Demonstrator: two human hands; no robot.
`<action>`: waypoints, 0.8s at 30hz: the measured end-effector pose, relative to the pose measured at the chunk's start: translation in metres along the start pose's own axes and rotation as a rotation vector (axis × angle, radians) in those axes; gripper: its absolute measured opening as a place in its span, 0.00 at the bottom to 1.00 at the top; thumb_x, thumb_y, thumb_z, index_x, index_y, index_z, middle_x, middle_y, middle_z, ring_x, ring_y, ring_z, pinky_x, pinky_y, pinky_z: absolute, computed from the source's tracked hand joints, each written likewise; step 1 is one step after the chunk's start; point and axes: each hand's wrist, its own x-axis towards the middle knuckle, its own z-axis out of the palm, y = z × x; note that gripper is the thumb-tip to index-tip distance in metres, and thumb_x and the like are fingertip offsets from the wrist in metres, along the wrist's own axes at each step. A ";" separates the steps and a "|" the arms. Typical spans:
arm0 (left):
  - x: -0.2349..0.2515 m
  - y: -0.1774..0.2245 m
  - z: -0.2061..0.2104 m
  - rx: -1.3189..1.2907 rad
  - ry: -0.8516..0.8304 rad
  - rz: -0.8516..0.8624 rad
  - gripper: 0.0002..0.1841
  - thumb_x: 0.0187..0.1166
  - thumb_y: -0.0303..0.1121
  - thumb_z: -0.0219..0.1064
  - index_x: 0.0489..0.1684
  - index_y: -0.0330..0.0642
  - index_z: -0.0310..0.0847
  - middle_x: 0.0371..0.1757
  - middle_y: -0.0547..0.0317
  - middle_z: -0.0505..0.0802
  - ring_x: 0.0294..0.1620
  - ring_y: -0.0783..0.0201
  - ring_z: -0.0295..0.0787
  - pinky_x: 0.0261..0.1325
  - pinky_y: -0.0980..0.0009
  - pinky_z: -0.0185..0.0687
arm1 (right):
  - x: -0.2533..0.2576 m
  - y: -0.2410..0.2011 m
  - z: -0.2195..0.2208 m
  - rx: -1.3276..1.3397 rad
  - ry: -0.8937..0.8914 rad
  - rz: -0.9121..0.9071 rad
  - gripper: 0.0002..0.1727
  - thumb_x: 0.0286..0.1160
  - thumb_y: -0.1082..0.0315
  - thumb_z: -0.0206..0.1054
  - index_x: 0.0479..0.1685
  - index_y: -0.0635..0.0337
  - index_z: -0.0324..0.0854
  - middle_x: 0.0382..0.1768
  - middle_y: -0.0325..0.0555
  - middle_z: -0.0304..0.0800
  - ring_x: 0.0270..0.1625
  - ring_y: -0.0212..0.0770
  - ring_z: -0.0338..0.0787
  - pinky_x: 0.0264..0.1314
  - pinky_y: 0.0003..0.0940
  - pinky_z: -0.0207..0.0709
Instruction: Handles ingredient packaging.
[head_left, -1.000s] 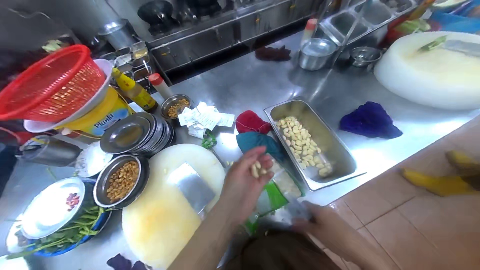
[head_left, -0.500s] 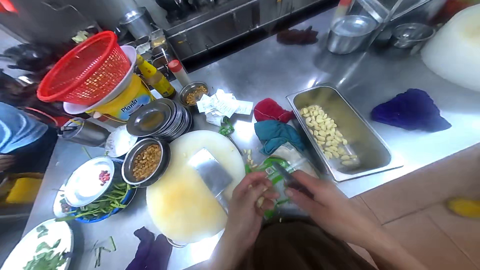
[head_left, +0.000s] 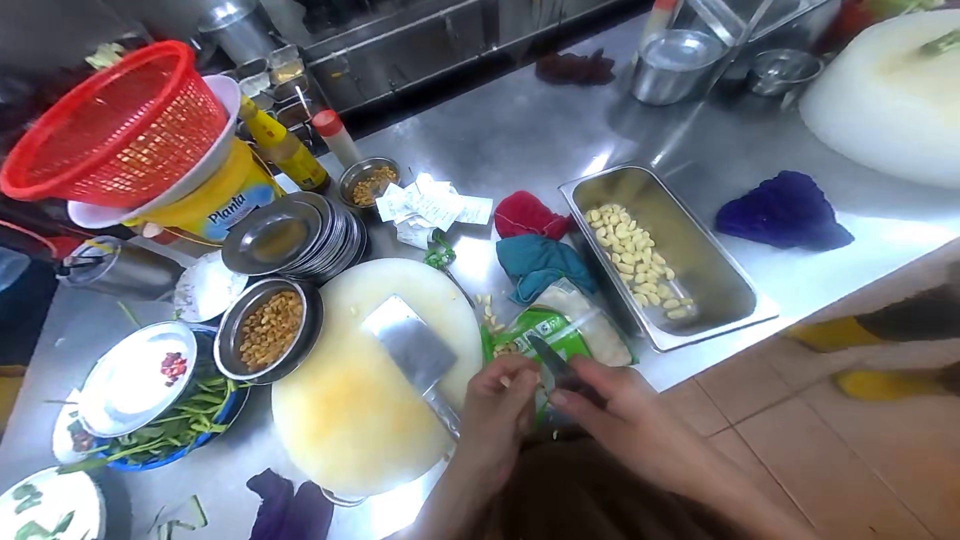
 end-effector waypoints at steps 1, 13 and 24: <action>0.000 0.001 0.000 0.064 -0.007 0.009 0.07 0.79 0.32 0.72 0.48 0.40 0.89 0.27 0.65 0.86 0.18 0.79 0.72 0.22 0.82 0.69 | 0.000 0.001 0.001 0.033 0.018 0.014 0.21 0.86 0.42 0.59 0.46 0.49 0.85 0.29 0.30 0.86 0.27 0.25 0.82 0.28 0.24 0.77; -0.001 0.008 0.006 0.348 -0.140 0.238 0.13 0.80 0.30 0.70 0.57 0.36 0.90 0.44 0.59 0.93 0.30 0.77 0.81 0.32 0.79 0.79 | 0.005 0.005 0.006 0.449 0.074 0.055 0.12 0.81 0.51 0.69 0.45 0.49 0.84 0.26 0.31 0.84 0.19 0.25 0.78 0.20 0.20 0.74; 0.004 0.001 0.002 0.166 -0.153 0.241 0.14 0.89 0.35 0.60 0.62 0.42 0.88 0.43 0.61 0.91 0.25 0.81 0.73 0.26 0.83 0.69 | 0.009 0.018 0.008 0.359 0.128 0.027 0.14 0.77 0.49 0.72 0.41 0.49 0.83 0.26 0.29 0.84 0.21 0.23 0.78 0.21 0.19 0.72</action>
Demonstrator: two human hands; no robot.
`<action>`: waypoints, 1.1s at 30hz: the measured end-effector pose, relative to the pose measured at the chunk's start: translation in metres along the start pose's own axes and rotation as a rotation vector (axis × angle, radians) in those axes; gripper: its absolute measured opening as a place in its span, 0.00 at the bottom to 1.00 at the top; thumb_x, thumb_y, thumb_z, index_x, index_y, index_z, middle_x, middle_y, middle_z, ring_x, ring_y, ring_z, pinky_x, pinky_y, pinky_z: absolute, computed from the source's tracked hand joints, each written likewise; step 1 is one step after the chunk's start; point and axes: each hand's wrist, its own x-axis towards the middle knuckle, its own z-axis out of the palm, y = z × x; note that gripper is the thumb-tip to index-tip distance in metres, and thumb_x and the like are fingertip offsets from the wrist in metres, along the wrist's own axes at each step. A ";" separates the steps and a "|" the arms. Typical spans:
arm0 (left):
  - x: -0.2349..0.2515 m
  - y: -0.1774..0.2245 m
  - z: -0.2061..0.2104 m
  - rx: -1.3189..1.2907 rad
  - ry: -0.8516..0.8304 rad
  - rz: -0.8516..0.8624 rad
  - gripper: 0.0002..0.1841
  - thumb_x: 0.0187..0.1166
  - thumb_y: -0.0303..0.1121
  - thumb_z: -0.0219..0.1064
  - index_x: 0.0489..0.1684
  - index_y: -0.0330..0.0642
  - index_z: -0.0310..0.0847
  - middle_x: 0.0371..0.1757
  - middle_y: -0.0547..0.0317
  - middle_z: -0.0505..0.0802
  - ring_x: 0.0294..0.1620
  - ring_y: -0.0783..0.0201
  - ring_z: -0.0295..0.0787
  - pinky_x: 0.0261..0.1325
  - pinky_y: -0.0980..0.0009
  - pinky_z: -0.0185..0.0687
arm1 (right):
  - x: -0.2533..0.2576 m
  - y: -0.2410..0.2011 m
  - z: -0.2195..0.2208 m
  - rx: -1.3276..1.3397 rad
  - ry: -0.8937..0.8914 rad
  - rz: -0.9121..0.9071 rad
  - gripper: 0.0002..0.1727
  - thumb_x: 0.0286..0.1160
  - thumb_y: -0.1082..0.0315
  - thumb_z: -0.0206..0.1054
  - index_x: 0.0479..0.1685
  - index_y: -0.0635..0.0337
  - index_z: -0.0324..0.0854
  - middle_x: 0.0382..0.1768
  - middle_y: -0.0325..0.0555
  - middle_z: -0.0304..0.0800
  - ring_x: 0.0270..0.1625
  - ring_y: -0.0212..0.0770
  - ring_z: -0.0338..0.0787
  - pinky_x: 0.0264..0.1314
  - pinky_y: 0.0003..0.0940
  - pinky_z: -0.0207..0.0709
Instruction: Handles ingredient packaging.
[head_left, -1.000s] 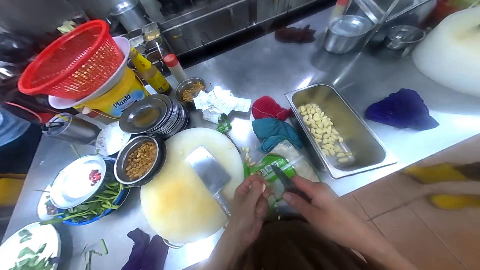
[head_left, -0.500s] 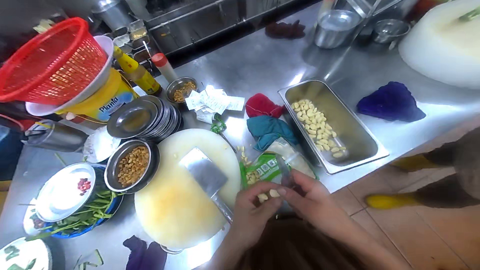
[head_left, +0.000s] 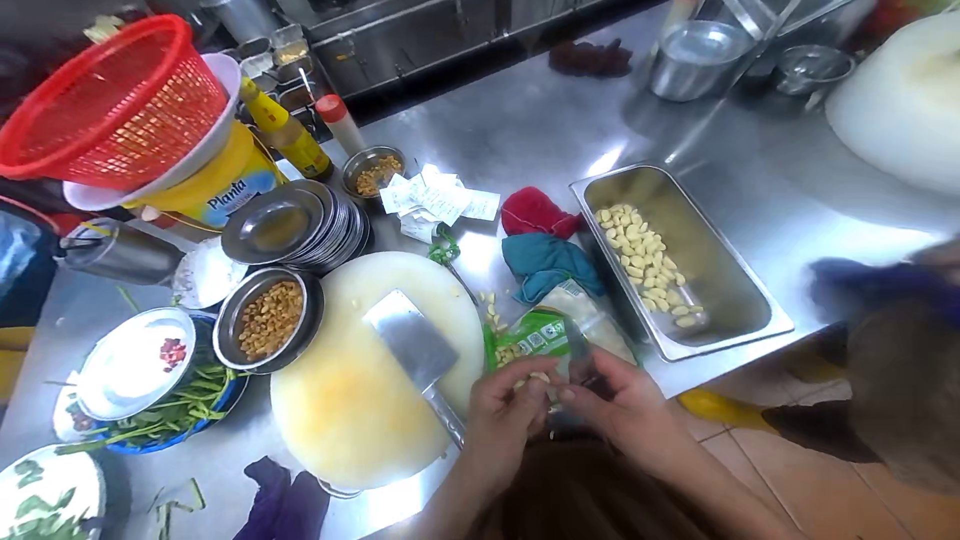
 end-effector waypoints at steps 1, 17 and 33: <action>0.000 0.000 -0.001 0.018 0.013 0.004 0.14 0.89 0.34 0.61 0.64 0.41 0.87 0.42 0.60 0.91 0.25 0.81 0.73 0.26 0.83 0.69 | 0.000 -0.003 -0.002 -0.040 0.003 -0.012 0.15 0.78 0.47 0.71 0.40 0.48 0.83 0.24 0.28 0.83 0.20 0.22 0.78 0.20 0.18 0.72; -0.007 0.015 -0.001 0.085 -0.054 -0.026 0.10 0.86 0.35 0.64 0.41 0.43 0.90 0.25 0.71 0.85 0.22 0.83 0.73 0.25 0.84 0.69 | 0.002 -0.009 -0.003 -0.500 -0.138 -0.434 0.26 0.86 0.41 0.60 0.34 0.56 0.79 0.19 0.35 0.77 0.21 0.25 0.77 0.22 0.20 0.72; -0.001 0.019 0.004 0.117 -0.051 -0.013 0.10 0.86 0.32 0.64 0.38 0.42 0.91 0.22 0.71 0.85 0.19 0.83 0.72 0.23 0.84 0.68 | -0.001 -0.005 0.002 -0.664 0.024 -0.535 0.29 0.88 0.39 0.54 0.34 0.57 0.77 0.18 0.36 0.73 0.18 0.27 0.74 0.19 0.20 0.69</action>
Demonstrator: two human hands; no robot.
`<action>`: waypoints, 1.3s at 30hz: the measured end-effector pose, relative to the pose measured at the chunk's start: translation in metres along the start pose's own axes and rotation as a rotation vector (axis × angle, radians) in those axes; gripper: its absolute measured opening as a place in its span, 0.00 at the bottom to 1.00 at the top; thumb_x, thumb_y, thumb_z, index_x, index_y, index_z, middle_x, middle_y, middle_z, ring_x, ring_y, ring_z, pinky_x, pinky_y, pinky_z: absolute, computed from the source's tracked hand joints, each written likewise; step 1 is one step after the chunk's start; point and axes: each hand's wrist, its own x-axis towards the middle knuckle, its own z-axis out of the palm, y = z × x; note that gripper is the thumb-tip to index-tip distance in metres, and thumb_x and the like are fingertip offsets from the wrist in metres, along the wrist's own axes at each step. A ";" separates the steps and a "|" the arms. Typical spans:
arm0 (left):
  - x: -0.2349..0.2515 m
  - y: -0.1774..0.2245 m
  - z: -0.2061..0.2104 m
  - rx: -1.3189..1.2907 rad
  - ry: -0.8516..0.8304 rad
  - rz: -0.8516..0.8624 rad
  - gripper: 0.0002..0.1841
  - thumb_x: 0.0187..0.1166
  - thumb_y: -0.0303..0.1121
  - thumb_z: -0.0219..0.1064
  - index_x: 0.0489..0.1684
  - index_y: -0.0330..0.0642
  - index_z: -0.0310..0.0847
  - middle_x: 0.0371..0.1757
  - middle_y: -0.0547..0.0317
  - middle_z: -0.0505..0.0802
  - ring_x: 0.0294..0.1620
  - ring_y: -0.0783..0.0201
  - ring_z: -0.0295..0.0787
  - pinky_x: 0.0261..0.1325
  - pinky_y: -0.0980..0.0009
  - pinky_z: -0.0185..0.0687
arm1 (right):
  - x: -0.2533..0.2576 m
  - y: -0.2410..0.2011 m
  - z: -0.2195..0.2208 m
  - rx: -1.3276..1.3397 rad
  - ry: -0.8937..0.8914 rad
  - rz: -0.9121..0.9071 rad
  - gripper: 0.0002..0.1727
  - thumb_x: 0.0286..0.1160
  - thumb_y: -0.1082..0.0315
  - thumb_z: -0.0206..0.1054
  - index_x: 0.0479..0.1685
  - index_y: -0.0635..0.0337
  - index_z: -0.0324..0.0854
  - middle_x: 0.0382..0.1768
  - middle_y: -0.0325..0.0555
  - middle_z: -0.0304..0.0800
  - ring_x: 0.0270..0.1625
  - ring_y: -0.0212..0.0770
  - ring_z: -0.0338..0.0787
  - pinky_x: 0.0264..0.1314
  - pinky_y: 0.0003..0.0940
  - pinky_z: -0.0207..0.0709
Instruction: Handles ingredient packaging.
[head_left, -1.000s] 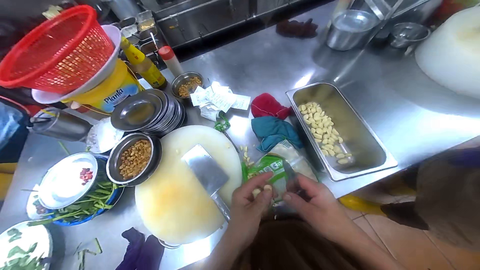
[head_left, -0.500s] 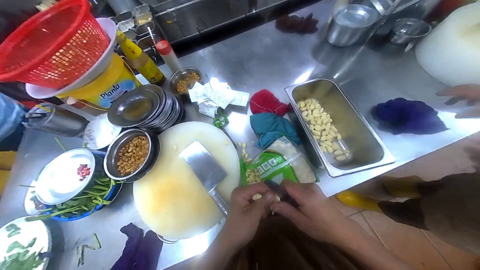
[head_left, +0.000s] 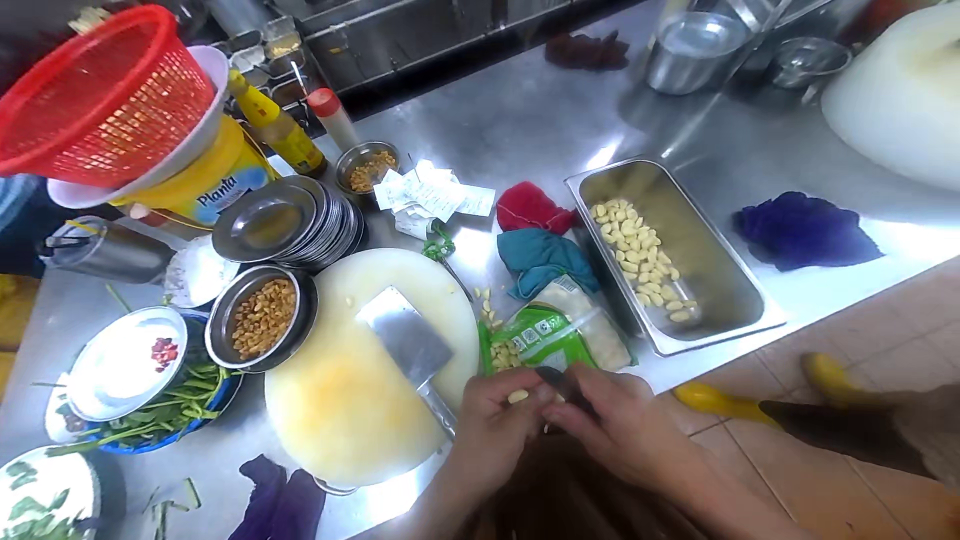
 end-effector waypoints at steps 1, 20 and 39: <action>0.000 0.000 0.001 0.005 0.002 -0.005 0.10 0.86 0.32 0.64 0.37 0.42 0.91 0.22 0.71 0.85 0.19 0.83 0.72 0.23 0.84 0.68 | 0.000 0.001 0.000 0.001 0.007 0.003 0.28 0.88 0.39 0.54 0.34 0.57 0.77 0.18 0.36 0.74 0.18 0.27 0.74 0.19 0.20 0.69; 0.021 -0.008 -0.031 0.108 0.700 0.013 0.13 0.87 0.25 0.53 0.52 0.36 0.87 0.28 0.70 0.90 0.18 0.80 0.77 0.23 0.83 0.75 | -0.012 0.007 -0.002 0.436 -0.359 -0.045 0.23 0.89 0.50 0.60 0.31 0.59 0.86 0.26 0.45 0.85 0.33 0.42 0.87 0.38 0.40 0.82; 0.200 -0.007 0.096 0.504 -0.172 -0.385 0.15 0.91 0.37 0.58 0.66 0.41 0.85 0.45 0.58 0.96 0.20 0.71 0.77 0.24 0.74 0.73 | -0.088 0.082 -0.067 0.226 -0.563 0.678 0.18 0.76 0.54 0.71 0.41 0.63 0.87 0.30 0.54 0.89 0.35 0.53 0.90 0.41 0.58 0.82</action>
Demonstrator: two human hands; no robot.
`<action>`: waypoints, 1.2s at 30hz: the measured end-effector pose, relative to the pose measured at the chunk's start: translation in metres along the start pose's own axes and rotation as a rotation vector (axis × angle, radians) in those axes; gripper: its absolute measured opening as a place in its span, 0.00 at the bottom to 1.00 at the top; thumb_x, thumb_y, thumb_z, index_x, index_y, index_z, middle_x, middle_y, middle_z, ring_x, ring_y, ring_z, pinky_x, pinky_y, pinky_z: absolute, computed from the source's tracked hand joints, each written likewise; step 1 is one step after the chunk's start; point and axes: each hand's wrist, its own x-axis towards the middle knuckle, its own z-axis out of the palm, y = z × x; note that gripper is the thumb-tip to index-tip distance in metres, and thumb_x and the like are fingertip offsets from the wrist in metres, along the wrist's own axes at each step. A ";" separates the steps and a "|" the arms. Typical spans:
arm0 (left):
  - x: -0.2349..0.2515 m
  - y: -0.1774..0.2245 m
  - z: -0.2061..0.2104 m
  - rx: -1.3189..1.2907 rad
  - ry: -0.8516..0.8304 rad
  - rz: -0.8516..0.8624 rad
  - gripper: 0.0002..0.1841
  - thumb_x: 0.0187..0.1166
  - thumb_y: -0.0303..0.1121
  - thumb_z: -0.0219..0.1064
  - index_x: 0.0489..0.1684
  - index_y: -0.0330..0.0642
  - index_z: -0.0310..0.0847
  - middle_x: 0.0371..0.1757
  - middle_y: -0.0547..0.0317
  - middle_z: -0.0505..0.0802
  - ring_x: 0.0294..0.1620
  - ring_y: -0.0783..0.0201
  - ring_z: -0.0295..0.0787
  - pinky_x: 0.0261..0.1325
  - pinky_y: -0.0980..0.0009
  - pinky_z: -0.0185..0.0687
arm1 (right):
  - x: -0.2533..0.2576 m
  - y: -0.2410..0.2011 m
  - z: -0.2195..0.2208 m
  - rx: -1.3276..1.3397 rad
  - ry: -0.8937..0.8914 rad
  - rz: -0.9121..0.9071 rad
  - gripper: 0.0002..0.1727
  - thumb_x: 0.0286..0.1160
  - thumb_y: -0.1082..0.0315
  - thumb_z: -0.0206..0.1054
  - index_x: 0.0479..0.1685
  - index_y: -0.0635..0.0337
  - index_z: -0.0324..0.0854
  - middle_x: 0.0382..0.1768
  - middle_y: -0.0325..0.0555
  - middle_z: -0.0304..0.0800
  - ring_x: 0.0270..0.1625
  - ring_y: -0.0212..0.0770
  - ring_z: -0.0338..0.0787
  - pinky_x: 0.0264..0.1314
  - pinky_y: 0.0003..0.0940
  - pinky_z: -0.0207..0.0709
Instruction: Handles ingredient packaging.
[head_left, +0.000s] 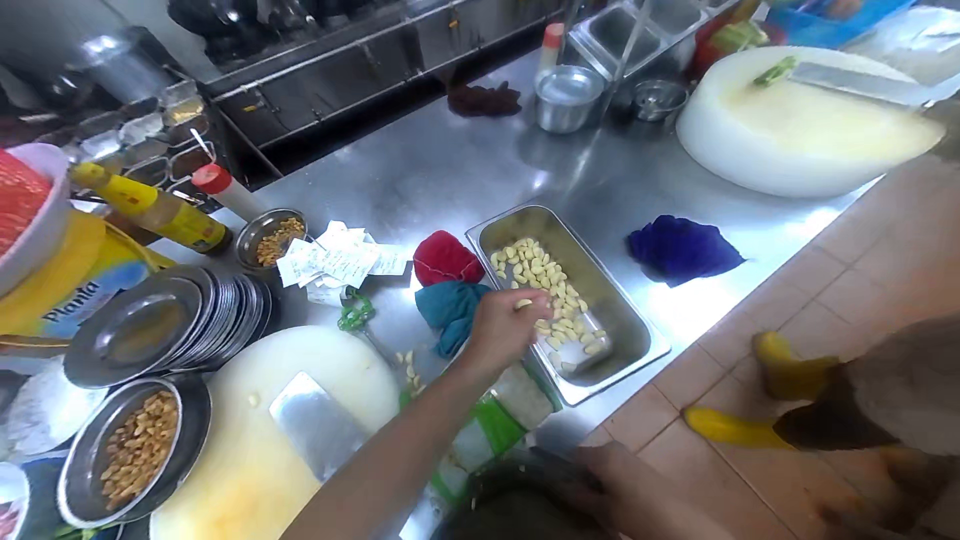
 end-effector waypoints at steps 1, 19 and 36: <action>-0.001 -0.009 -0.003 -0.106 0.015 -0.042 0.14 0.91 0.36 0.59 0.63 0.41 0.85 0.43 0.59 0.95 0.19 0.73 0.74 0.23 0.77 0.69 | -0.005 0.009 -0.004 0.024 0.042 -0.005 0.19 0.75 0.52 0.73 0.42 0.62 0.88 0.27 0.52 0.88 0.31 0.50 0.88 0.38 0.55 0.82; -0.129 -0.069 -0.031 -1.209 0.226 -0.187 0.37 0.94 0.57 0.30 0.67 0.36 0.80 0.60 0.44 0.91 0.63 0.50 0.89 0.67 0.54 0.84 | 0.071 -0.097 -0.015 0.219 0.421 -0.266 0.15 0.67 0.49 0.75 0.43 0.47 0.88 0.22 0.25 0.85 0.20 0.22 0.80 0.20 0.19 0.74; -0.186 -0.109 -0.024 -1.086 0.464 -0.192 0.30 0.96 0.47 0.33 0.65 0.34 0.78 0.53 0.51 0.91 0.53 0.62 0.89 0.56 0.64 0.87 | 0.093 -0.154 0.050 -0.098 0.075 -0.185 0.16 0.73 0.55 0.70 0.45 0.59 0.92 0.29 0.44 0.91 0.32 0.38 0.89 0.39 0.38 0.84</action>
